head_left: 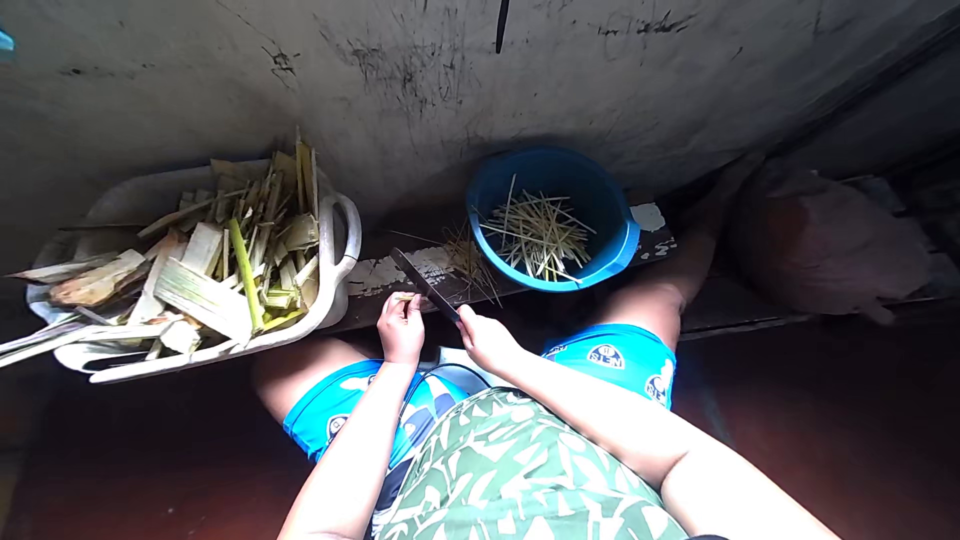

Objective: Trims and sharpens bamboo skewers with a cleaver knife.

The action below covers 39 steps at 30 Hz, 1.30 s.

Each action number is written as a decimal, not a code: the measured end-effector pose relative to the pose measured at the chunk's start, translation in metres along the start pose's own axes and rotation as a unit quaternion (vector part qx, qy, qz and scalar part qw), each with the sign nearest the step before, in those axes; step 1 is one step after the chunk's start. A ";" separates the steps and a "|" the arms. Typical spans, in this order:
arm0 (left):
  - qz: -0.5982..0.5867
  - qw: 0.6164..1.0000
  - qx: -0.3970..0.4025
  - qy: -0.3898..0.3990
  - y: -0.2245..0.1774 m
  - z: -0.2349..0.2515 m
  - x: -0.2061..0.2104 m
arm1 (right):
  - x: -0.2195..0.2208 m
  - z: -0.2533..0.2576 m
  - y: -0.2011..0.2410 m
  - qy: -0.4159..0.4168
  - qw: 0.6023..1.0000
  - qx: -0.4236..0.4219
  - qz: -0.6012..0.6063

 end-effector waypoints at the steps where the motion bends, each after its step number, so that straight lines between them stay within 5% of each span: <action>1: 0.002 1.000 0.003 0.001 -0.001 0.000 0.000 | -0.001 -0.002 0.004 0.004 1.000 -0.005 -0.007; 11: -0.028 0.999 0.037 0.017 -0.001 -0.004 0.006 | 0.002 0.003 -0.016 0.033 0.997 0.040 -0.054; 17: 0.005 0.999 0.038 0.012 -0.005 -0.004 0.002 | 0.001 -0.004 -0.001 0.008 0.999 -0.003 -0.037; 22: -0.026 0.999 0.019 0.030 -0.002 -0.001 0.007 | 0.004 0.007 -0.022 0.049 0.995 0.075 -0.044; 27: 0.003 1.000 0.009 0.017 -0.002 0.000 0.002 | 0.001 -0.003 -0.003 0.022 0.999 0.015 -0.040; 39: -0.038 0.998 -0.002 0.055 0.004 0.000 0.000 | 0.004 0.006 -0.030 0.053 0.992 0.111 -0.019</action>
Point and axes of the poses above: each hand's wrist, its own z-axis towards the middle knuckle, its own x-axis out of the palm, y = z × x, the point moved 4 cm from there along z, towards the middle knuckle, and after that the axes turned 1 degree about -x, right-handed, at the moved point
